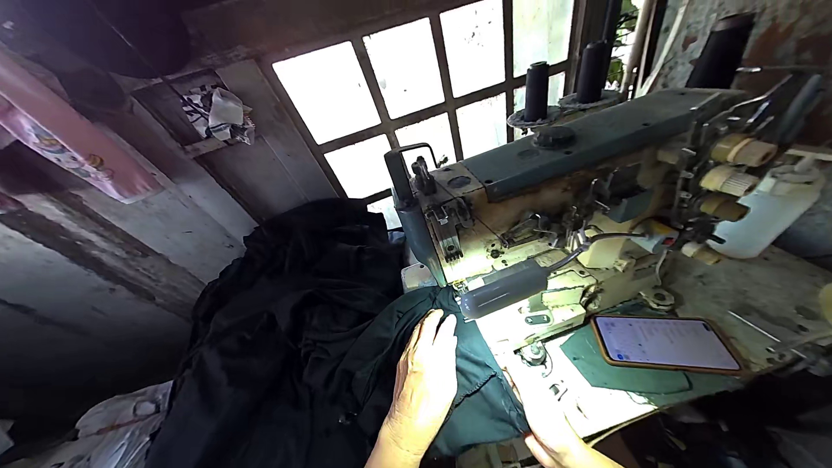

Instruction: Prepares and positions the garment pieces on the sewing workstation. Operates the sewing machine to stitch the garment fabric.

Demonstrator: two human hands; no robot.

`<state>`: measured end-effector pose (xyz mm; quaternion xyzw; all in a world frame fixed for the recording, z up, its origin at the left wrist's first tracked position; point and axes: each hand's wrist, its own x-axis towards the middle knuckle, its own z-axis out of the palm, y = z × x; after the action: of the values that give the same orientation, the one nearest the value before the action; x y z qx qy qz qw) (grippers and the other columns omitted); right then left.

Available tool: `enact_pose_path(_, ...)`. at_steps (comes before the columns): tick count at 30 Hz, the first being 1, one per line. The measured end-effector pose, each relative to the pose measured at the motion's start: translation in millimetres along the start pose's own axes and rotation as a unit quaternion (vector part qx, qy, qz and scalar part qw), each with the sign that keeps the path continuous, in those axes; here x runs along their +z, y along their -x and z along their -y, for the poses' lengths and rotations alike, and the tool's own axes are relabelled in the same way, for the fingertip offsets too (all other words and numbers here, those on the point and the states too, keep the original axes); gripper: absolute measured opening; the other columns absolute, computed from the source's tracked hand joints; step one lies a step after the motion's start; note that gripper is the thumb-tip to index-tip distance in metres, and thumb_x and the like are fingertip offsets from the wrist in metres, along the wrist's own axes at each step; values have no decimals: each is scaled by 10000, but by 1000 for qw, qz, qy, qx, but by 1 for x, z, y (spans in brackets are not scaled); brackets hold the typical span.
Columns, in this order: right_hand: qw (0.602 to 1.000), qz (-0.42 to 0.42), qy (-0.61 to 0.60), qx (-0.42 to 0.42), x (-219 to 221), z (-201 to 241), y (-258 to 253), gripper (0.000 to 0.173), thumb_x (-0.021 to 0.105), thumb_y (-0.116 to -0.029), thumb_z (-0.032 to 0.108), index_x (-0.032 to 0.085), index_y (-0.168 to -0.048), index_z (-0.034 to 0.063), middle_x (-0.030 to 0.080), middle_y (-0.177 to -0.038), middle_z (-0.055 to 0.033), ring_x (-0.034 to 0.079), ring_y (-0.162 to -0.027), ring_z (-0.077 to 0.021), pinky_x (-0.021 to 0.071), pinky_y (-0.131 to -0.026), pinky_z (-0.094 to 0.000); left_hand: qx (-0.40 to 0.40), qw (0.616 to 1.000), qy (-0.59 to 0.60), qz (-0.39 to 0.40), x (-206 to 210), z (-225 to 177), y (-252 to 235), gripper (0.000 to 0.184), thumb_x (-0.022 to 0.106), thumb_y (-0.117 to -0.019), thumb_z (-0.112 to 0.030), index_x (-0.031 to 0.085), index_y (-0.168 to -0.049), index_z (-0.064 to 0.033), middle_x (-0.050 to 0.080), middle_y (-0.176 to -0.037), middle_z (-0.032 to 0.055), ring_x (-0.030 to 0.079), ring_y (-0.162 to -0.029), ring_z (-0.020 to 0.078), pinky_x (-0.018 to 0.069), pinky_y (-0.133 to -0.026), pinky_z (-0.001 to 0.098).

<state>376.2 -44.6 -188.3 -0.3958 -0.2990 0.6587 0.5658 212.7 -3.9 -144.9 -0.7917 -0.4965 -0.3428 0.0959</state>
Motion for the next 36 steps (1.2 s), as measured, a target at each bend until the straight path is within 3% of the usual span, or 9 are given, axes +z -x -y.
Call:
enact_pose_path(5, 976, 77, 169, -117, -22, -11, -19, 320, 587, -998, 176, 653, -685, 164, 595, -630, 121, 582, -620, 33, 502, -631, -192, 43, 999, -28, 0, 2, -3, 13, 420, 482, -899, -2, 752, -1212, -75, 684, -1355, 74, 615, -1300, 327, 483, -1095, 444)
enact_pose_path(10, 962, 123, 221, -103, -31, -5, -18, 313, 582, -998, 144, 659, -695, 132, 594, -625, 139, 566, -614, 78, 485, -622, -151, 49, 998, -26, -7, 2, 4, 13, 343, 494, -1002, -167, 756, -1204, -76, 721, -1289, 56, 642, -1269, 269, 479, -1099, 392)
enact_pose_path(17, 946, 117, 281, -110, -21, 6, -39, 369, 571, -1010, 219, 623, -659, 118, 506, -583, 135, 486, -562, 67, 411, -565, -160, 30, 991, 92, 88, -14, 35, -32, 287, 539, -962, -80, 738, -1149, 6, 710, -1276, 135, 657, -1245, 266, 518, -1056, 393)
enact_pose_path(20, 954, 146, 251, -75, -11, 17, -45, 314, 559, -1035, 198, 666, -756, 100, 601, -593, 111, 588, -524, 25, 525, -533, -170, 26, 990, 106, 94, -8, 51, -48, 279, 515, -990, -38, 726, -1155, 37, 697, -1265, 184, 675, -1192, 295, 518, -1045, 412)
enact_pose_path(23, 953, 186, 234, -55, -12, 20, -48, 343, 518, -1061, 209, 688, -790, 82, 672, -610, 79, 609, -500, 8, 527, -517, -164, 70, 995, 75, 4, 6, 67, -51, 270, 492, -1019, -69, 747, -1051, 14, 725, -1183, 172, 683, -1165, 294, 518, -1045, 397)
enact_pose_path(26, 946, 204, 250, -42, -19, 24, -45, 332, 479, -1081, 218, 678, -862, 68, 700, -664, 70, 621, -525, 10, 528, -530, -158, 134, 991, 20, 2, -2, 58, -46, 323, 566, -1026, -287, 754, -1081, -30, 744, -1167, 123, 685, -1159, 306, 530, -1001, 476)
enact_pose_path(30, 921, 172, 323, -136, -31, 30, -32, 360, 469, -1080, 236, 715, -965, 0, 713, -772, 28, 637, -627, 11, 542, -596, -173, 56, 986, 42, 152, -24, 44, -38, 647, 655, -888, -597, 717, -1183, -25, 697, -1200, 143, 642, -1126, 333, 524, -941, 496)
enact_pose_path(33, 877, 116, 371, -283, -37, 31, -31, 287, 528, -1031, 179, 746, -992, -4, 718, -812, -14, 646, -689, 6, 540, -644, -159, 68, 982, 86, 157, -31, 40, -35, 361, 758, -836, -381, 701, -896, -29, 688, -958, 128, 640, -976, 315, 507, -843, 460)
enact_pose_path(36, 838, 64, 380, -387, -33, 36, -32, 216, 600, -979, 148, 755, -965, -1, 735, -879, -63, 631, -698, 5, 520, -640, -141, 129, 969, 153, 143, -41, 23, -24, 101, 654, -776, -154, 673, -847, -85, 703, -981, 64, 643, -1069, 229, 440, -1014, 442)
